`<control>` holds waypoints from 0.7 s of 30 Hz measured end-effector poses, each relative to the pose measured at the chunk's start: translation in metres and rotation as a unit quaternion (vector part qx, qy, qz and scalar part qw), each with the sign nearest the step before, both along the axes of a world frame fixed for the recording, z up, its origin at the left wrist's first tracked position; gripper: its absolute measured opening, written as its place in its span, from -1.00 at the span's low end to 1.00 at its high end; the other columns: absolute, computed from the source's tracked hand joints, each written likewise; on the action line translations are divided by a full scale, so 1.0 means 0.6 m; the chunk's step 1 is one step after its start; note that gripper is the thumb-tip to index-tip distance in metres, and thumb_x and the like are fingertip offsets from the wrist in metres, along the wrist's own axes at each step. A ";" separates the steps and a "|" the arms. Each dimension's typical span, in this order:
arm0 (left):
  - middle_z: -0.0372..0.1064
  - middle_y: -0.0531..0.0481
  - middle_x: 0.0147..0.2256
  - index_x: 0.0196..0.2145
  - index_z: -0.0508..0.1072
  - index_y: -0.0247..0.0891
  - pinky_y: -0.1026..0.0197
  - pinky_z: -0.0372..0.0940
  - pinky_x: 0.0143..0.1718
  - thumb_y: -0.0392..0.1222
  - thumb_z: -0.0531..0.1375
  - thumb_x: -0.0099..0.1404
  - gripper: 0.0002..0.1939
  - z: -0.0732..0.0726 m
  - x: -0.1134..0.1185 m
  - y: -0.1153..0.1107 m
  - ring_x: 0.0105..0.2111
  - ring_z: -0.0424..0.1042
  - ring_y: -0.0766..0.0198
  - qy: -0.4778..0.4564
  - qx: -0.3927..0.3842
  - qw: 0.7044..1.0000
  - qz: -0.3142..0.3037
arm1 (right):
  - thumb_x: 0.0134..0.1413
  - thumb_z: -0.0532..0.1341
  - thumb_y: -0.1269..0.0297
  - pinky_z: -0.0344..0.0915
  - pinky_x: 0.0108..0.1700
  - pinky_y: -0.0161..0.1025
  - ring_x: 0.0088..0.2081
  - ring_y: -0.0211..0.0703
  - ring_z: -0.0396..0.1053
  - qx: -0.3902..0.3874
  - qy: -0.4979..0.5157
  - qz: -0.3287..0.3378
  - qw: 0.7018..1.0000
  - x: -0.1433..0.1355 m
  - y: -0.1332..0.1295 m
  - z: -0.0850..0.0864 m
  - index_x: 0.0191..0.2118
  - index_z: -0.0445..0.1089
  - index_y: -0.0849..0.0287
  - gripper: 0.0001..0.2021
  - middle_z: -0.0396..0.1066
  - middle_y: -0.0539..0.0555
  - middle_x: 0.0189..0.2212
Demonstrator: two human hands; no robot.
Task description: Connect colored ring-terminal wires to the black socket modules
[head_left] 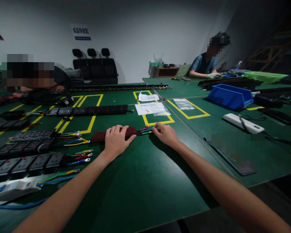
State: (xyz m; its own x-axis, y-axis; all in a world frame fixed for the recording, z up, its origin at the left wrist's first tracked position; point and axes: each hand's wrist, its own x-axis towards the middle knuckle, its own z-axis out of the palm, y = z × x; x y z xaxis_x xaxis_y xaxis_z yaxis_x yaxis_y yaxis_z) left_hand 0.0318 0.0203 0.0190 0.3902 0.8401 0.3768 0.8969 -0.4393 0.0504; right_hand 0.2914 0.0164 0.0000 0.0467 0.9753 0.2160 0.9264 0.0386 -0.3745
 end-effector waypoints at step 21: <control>0.41 -0.29 0.03 0.19 0.43 -0.29 -0.10 0.21 0.00 0.32 -0.03 0.44 -0.30 0.006 0.000 0.003 0.01 0.36 -0.12 0.034 0.000 0.999 0.009 | 0.34 0.09 0.10 -0.06 -0.42 -0.28 -0.40 -0.14 0.40 0.007 -0.013 -0.002 1.000 -0.002 0.004 0.000 -0.21 0.47 0.06 -0.75 0.53 0.04 -0.42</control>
State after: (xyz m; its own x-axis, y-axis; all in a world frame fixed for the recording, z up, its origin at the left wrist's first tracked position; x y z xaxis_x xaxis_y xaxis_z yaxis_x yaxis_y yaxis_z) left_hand 0.0320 0.0223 0.0227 0.3994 0.8473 0.3501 0.9061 -0.4230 -0.0101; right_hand 0.2902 0.0189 0.0001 0.0451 0.9719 0.2311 0.9359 0.0397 -0.3500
